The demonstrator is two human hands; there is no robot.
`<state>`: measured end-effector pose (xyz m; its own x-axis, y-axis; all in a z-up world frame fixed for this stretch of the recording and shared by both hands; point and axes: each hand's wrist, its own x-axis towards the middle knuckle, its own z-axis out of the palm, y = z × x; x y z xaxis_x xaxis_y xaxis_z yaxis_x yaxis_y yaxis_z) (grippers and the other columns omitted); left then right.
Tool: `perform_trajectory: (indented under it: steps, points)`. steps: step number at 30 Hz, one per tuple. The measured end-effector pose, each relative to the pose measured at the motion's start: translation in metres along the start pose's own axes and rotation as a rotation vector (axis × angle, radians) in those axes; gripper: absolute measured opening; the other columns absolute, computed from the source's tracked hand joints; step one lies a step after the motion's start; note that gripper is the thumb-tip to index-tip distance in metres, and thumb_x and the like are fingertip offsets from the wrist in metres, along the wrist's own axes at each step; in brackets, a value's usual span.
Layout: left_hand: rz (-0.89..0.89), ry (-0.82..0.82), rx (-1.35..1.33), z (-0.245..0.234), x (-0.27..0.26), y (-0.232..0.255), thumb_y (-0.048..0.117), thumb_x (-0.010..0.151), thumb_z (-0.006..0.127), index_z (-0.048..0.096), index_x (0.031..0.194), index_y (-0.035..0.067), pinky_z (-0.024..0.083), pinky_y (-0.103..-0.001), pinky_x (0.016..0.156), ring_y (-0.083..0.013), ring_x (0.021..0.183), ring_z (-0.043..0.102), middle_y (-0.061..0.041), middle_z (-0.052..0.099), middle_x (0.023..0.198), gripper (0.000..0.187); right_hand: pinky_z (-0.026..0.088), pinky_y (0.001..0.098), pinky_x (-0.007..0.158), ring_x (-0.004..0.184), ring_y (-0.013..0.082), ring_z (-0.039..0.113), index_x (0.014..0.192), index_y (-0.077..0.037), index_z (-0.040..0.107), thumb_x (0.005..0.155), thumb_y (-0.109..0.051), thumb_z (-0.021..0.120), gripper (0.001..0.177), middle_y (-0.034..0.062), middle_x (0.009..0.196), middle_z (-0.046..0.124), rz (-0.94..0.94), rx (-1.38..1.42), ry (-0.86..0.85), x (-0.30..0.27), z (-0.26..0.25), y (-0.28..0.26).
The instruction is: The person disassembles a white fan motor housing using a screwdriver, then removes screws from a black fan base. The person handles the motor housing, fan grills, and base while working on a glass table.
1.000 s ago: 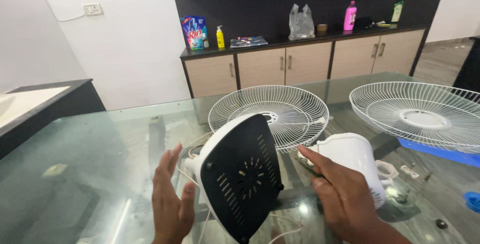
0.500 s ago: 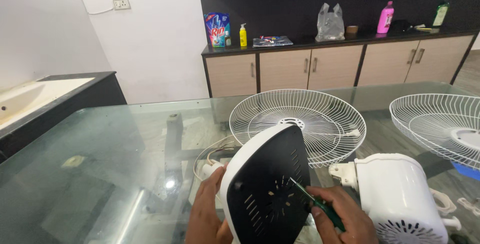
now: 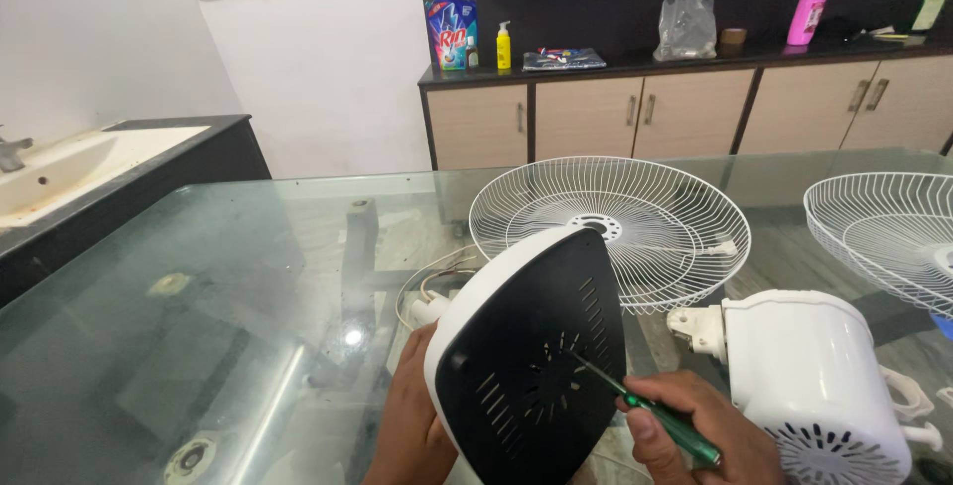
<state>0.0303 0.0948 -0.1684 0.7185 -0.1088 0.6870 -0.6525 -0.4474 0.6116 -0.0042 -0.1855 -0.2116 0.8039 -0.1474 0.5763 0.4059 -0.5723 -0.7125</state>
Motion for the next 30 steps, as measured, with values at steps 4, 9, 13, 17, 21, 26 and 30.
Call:
perform_trajectory:
  steps: [4,9,13,17,21,26,30]
  points:
    - [-0.192,0.003,-0.124,-0.002,-0.005,0.004,0.042,0.100,0.038,0.032,0.152,-0.004,0.035,-0.047,0.115,-0.0374,0.139,0.053,-0.026,0.061,0.140,0.070,0.062,0.0282,0.066,0.074,0.0139,0.075,0.119,-0.008,0.075,0.096,-0.042,0.068,0.041,0.0041,0.092,0.077,-0.101,0.146,-0.123,-0.009,-0.007,0.037]
    - [-0.108,0.011,-0.221,0.001,-0.003,0.008,0.067,0.099,0.025,0.019,0.157,-0.005,0.034,-0.051,0.117,-0.0417,0.144,0.052,-0.028,0.058,0.147,0.093,0.061,0.0322,0.075,0.084,0.0196,0.076,0.118,-0.004,0.066,0.097,-0.037,0.066,0.039,0.0082,0.096,0.077,-0.631,0.093,-0.107,0.018,0.001,0.050]
    - [-0.048,-0.073,-0.254,-0.002,-0.008,0.016,0.073,0.099,0.023,0.023,0.157,-0.005,0.034,-0.056,0.119,-0.0434,0.146,0.050,-0.029,0.055,0.150,0.098,0.065,0.0278,0.068,0.078,0.0150,0.076,0.116,-0.007,0.068,0.092,-0.037,0.068,0.038,0.0062,0.094,0.080,-0.354,0.133,-0.022,-0.011,0.015,0.032]
    - [0.064,-0.080,-0.265,-0.007,-0.004,0.026,0.072,0.103,0.026,0.033,0.153,-0.007,0.037,-0.056,0.118,-0.0447,0.143,0.049,-0.031,0.054,0.150,0.094,0.064,0.0335,0.070,0.080,0.0197,0.079,0.119,-0.003,0.070,0.091,-0.032,0.067,0.041,0.0138,0.102,0.076,-0.247,0.257,-0.234,-0.002,-0.012,0.052]
    - [0.148,-0.101,-0.226,-0.006,-0.008,0.022,0.068,0.106,0.026,0.047,0.145,-0.008,0.038,-0.055,0.118,-0.0450,0.143,0.052,-0.031,0.055,0.147,0.088,0.062,0.0311,0.075,0.080,0.0149,0.078,0.120,-0.005,0.072,0.098,-0.029,0.069,0.033,0.0098,0.099,0.079,-0.255,0.199,-0.240,0.000,0.004,0.058]
    - [0.256,-0.169,-0.139,-0.007,-0.014,0.013,0.063,0.109,0.030,0.057,0.138,-0.005,0.034,-0.055,0.123,-0.0444,0.143,0.052,-0.027,0.059,0.145,0.079,0.068,0.0314,0.078,0.085,0.0184,0.078,0.116,-0.002,0.076,0.100,-0.028,0.069,0.031,0.0121,0.098,0.078,-0.146,0.418,0.047,-0.027,0.005,0.017]
    - [0.277,-0.143,-0.115,-0.012,-0.009,0.016,0.056,0.111,0.035,0.052,0.141,-0.007,0.035,-0.054,0.119,-0.0465,0.141,0.049,-0.030,0.053,0.147,0.072,0.063,0.0330,0.076,0.085,0.0203,0.081,0.105,0.002,0.076,0.091,-0.029,0.064,0.036,0.0150,0.093,0.076,-0.016,0.328,-0.082,-0.007,-0.006,-0.014]
